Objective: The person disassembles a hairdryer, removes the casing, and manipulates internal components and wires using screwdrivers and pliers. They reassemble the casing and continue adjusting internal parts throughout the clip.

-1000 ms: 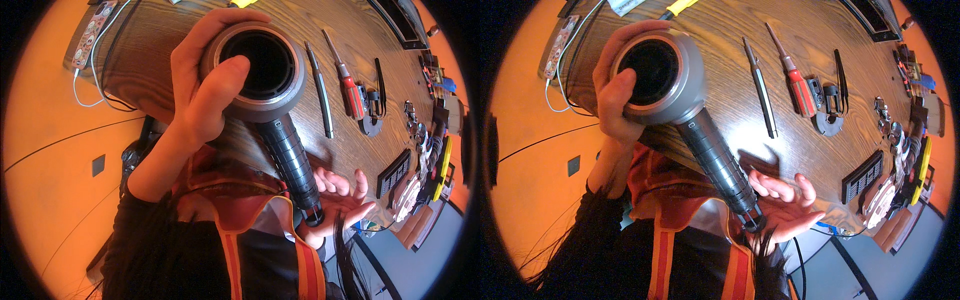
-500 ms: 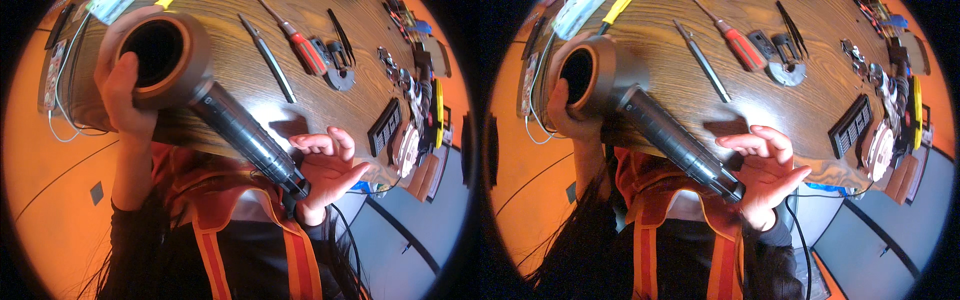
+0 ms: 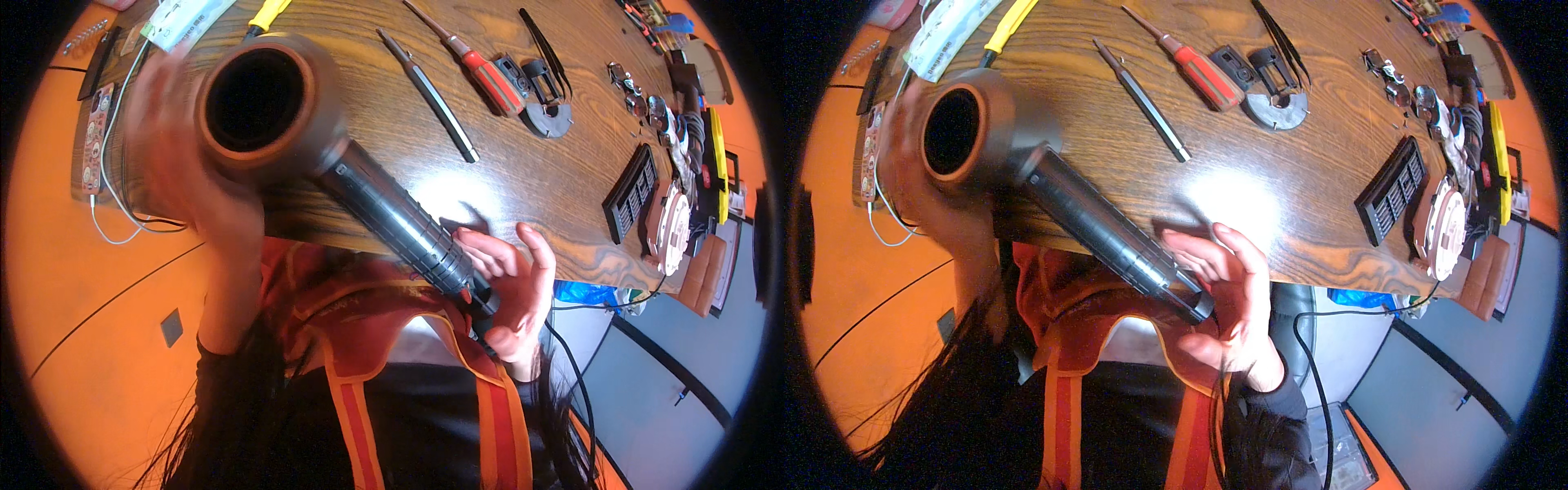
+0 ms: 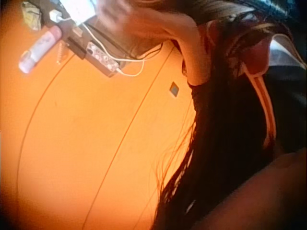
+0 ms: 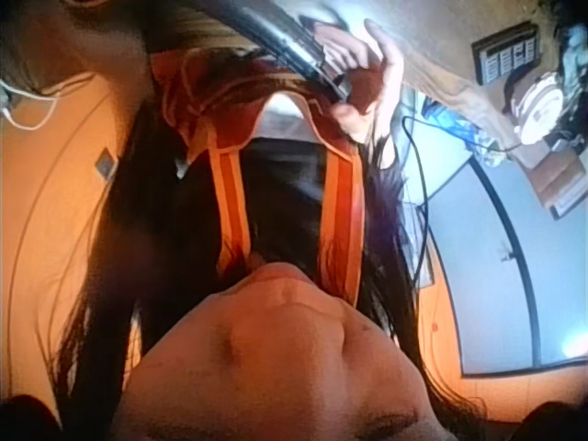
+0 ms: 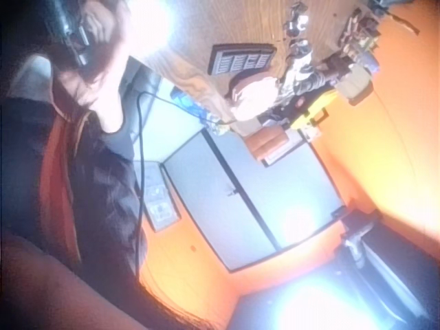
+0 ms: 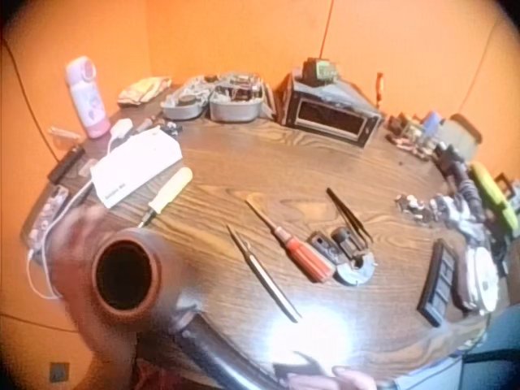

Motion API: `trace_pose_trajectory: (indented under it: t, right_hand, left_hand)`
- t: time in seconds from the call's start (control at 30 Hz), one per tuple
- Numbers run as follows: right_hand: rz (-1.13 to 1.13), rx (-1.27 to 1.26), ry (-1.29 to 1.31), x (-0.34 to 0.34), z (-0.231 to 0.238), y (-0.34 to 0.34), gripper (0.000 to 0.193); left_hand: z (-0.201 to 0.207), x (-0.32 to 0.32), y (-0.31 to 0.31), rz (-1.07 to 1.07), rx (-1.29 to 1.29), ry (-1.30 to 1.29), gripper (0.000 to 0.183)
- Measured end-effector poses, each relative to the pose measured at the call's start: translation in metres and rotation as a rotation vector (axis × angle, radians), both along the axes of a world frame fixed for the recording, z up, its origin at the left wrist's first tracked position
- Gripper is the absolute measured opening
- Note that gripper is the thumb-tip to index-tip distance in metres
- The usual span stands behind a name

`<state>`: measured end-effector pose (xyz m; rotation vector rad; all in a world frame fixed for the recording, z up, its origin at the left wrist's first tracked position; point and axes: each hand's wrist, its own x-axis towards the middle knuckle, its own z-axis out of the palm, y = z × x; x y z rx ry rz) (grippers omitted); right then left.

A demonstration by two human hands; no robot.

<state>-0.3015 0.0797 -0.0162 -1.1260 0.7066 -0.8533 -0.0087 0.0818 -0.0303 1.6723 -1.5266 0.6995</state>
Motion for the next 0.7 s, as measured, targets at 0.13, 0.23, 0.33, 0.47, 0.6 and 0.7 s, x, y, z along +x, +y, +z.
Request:
trace_pose_trajectory:
  t: [0.13,0.23,0.33,0.47,0.6,0.7]
  right_hand:
    - [0.015,-0.05,0.067,0.001,0.003,0.002,0.098]
    - [0.117,-0.231,0.14,0.008,0.001,-0.005,0.09]
    - [0.306,-0.73,0.726,0.018,0.014,-0.01,0.076]
    - [0.269,-0.825,0.793,0.043,0.029,-0.015,0.075]
    - [0.259,-0.888,0.875,0.066,0.034,-0.017,0.079]
    - [0.207,-0.88,0.863,0.081,0.032,-0.02,0.09]
  left_hand:
    - [-0.013,-0.034,0.046,-0.391,-0.093,0.201,0.046]
    - [-0.02,-0.066,0.071,-0.501,0.063,0.388,0.043]
    - [-0.027,-0.092,0.071,-0.36,0.25,0.364,0.037]
    - [-0.027,-0.093,0.061,-0.392,0.186,0.4,0.037]
    - [-0.022,-0.093,0.065,-0.422,0.162,0.527,0.035]
    - [-0.021,-0.093,0.067,-0.393,0.144,0.634,0.034]
